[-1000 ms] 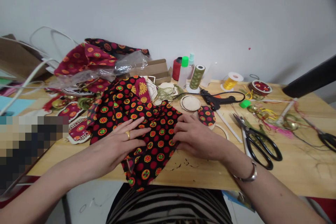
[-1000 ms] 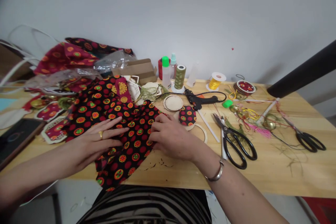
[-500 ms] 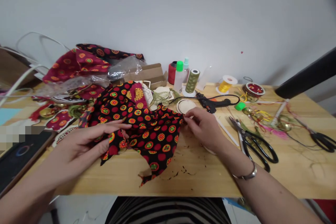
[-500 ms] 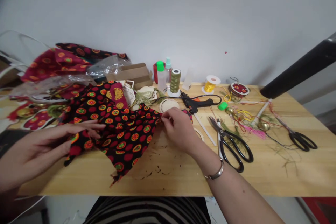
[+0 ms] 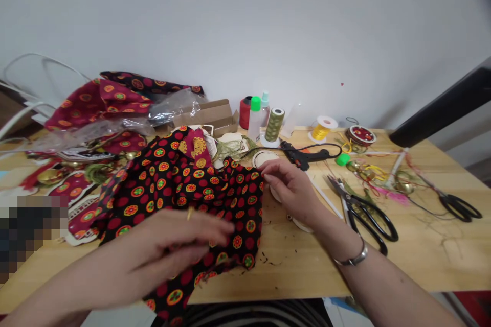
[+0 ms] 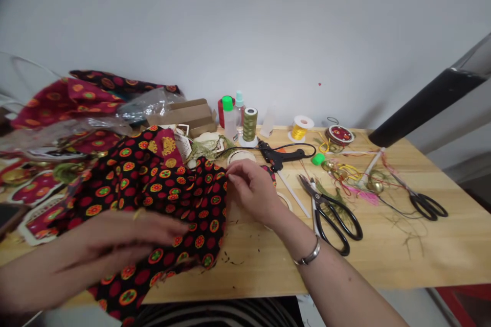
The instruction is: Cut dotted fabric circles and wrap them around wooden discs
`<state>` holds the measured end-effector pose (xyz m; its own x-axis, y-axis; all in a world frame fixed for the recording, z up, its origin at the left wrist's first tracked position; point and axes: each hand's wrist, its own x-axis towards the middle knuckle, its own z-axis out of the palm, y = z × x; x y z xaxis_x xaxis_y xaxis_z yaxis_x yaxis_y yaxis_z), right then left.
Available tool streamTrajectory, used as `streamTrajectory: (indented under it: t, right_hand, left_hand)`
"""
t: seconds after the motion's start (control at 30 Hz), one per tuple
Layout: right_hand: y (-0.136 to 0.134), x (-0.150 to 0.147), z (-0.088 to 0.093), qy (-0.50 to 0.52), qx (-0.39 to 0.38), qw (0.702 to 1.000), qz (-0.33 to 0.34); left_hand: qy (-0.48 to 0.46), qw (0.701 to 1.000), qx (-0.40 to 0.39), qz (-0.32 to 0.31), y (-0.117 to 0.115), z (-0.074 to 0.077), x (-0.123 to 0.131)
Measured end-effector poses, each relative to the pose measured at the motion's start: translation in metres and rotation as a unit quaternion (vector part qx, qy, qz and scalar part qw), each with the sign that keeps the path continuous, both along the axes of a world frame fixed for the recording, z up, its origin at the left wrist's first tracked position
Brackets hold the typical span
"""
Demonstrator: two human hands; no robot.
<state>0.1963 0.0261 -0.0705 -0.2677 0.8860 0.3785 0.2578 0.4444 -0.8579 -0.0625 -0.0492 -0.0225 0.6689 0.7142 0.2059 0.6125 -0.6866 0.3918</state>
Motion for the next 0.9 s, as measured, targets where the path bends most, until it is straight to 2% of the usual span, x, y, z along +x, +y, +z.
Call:
streamTrajectory:
  t: [0.03,0.1,0.13,0.2,0.27,0.37,0.43,0.53,0.6,0.67,0.77,0.9]
  right_hand:
    - [-0.001,0.000,0.002,-0.006,0.022,1.000,0.016]
    - [-0.003,-0.001,0.005,-0.011,0.049,0.998,0.037]
    - [-0.004,-0.001,0.007,-0.010,0.059,0.997,0.046]
    - [-0.006,-0.001,0.010,-0.005,0.072,0.996,0.061]
    - [-0.007,0.001,0.013,0.002,0.083,0.994,0.074]
    - [-0.009,0.002,0.016,0.006,0.097,0.992,0.083]
    - [-0.009,0.002,0.015,0.003,0.114,0.992,0.055]
    - [-0.008,-0.001,0.010,-0.007,0.117,0.992,-0.049]
    - [-0.008,-0.003,0.006,-0.025,0.097,0.990,-0.104]
    - [-0.008,-0.004,0.004,-0.055,0.093,0.987,-0.116]
    - [-0.010,-0.003,0.004,-0.102,0.128,0.983,-0.082]
    - [-0.016,-0.004,0.009,-0.174,0.175,0.967,0.063]
  left_hand:
    - [-0.016,1.000,-0.010,0.014,0.015,0.003,0.003]
    - [-0.038,0.997,0.046,0.040,0.046,0.004,0.008]
    - [-0.027,0.997,0.063,0.038,0.060,0.002,0.011]
    - [0.030,0.998,0.038,0.041,0.081,-0.006,0.017]
    - [0.082,0.995,0.012,0.061,0.092,-0.013,0.022]
    - [0.123,0.991,-0.033,0.050,0.095,-0.015,0.024]
    - [0.108,0.993,-0.019,0.036,0.092,-0.009,0.022]
    - [0.071,0.990,0.093,0.082,0.087,0.005,0.014]
    - [0.084,0.971,0.187,0.125,0.086,0.012,0.011]
    - [0.125,0.945,0.256,0.158,0.088,0.014,0.011]
    - [0.215,0.915,0.275,0.200,0.094,0.010,0.013]
    - [0.285,0.906,0.215,0.226,0.101,0.000,0.014]
